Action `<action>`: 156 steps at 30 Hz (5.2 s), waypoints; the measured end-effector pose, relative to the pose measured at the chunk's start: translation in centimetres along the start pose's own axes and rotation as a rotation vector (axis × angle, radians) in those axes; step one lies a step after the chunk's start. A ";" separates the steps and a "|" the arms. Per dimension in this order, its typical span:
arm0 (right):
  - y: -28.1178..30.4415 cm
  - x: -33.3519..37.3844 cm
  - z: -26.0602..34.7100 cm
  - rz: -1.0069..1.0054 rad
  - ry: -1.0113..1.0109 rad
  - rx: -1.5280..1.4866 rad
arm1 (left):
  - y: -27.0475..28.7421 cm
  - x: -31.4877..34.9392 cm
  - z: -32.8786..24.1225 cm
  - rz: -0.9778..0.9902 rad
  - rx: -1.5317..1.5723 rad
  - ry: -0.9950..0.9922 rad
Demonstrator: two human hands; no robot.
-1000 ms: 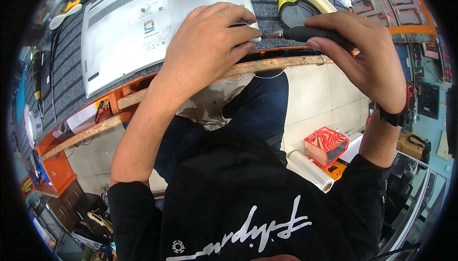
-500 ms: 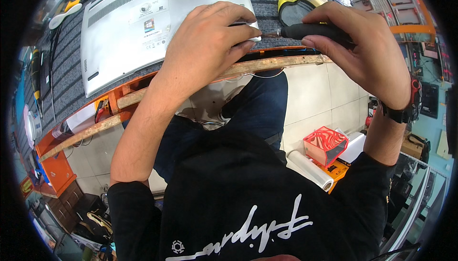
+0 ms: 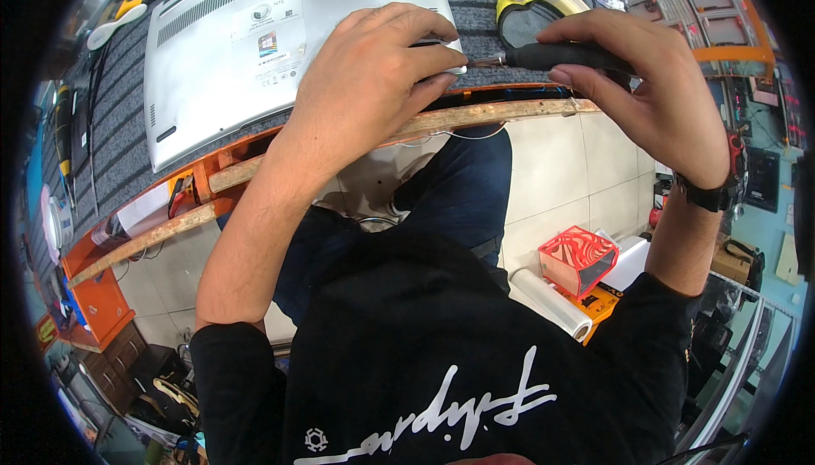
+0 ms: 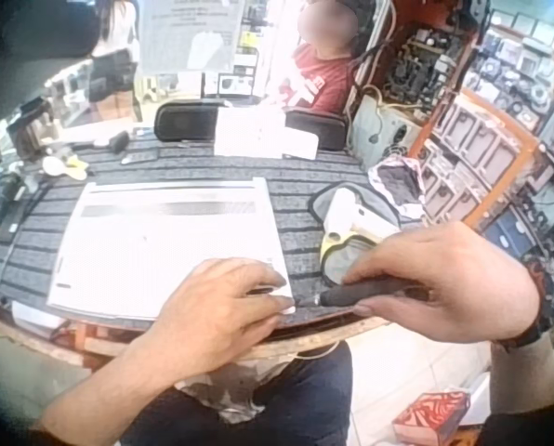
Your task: The person uses a manual screwdriver to remove multiple screws from the bottom cover of a silver laptop. The screws are removed one by one and placed on the workbench. The laptop remains closed and on the table throughout the clip.
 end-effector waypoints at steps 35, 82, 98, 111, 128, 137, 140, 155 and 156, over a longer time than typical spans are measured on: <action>0.9 0.0 4.3 -0.039 0.020 0.306 | -0.1 0.0 0.0 -0.004 -0.023 0.031; 1.4 -1.3 4.6 0.063 -0.065 0.418 | -0.1 0.2 0.1 -0.039 0.018 0.005; 0.9 -0.9 4.8 0.005 0.058 0.264 | -0.3 0.1 0.0 0.000 -0.009 0.002; 0.3 -1.2 3.8 0.043 0.012 0.210 | -0.1 0.1 0.0 -0.039 0.013 -0.007; 0.3 -0.9 4.0 0.020 0.046 0.209 | -0.1 0.1 -0.1 0.023 0.003 0.024; 0.4 -1.1 3.5 0.011 -0.006 0.233 | 1.6 -0.2 0.0 -0.098 0.144 0.043; 0.5 -1.0 3.5 0.023 -0.028 0.251 | 6.0 1.0 1.6 -0.260 0.191 0.074; 0.4 -1.2 4.8 0.046 -0.171 0.055 | 21.3 6.5 21.1 -0.217 -0.166 0.452; 0.5 -1.1 4.8 0.036 -0.175 0.057 | 20.6 6.3 22.1 -0.169 -0.198 0.442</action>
Point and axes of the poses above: each hand's wrist, its own x-axis away from the middle knuckle, its own y-axis out of the back of the hand, z = x × y, the point moved 3 cm from there along -x, towards the middle knuckle, and after that the axes turned 13 degrees about -y, right-handed, at the moved point
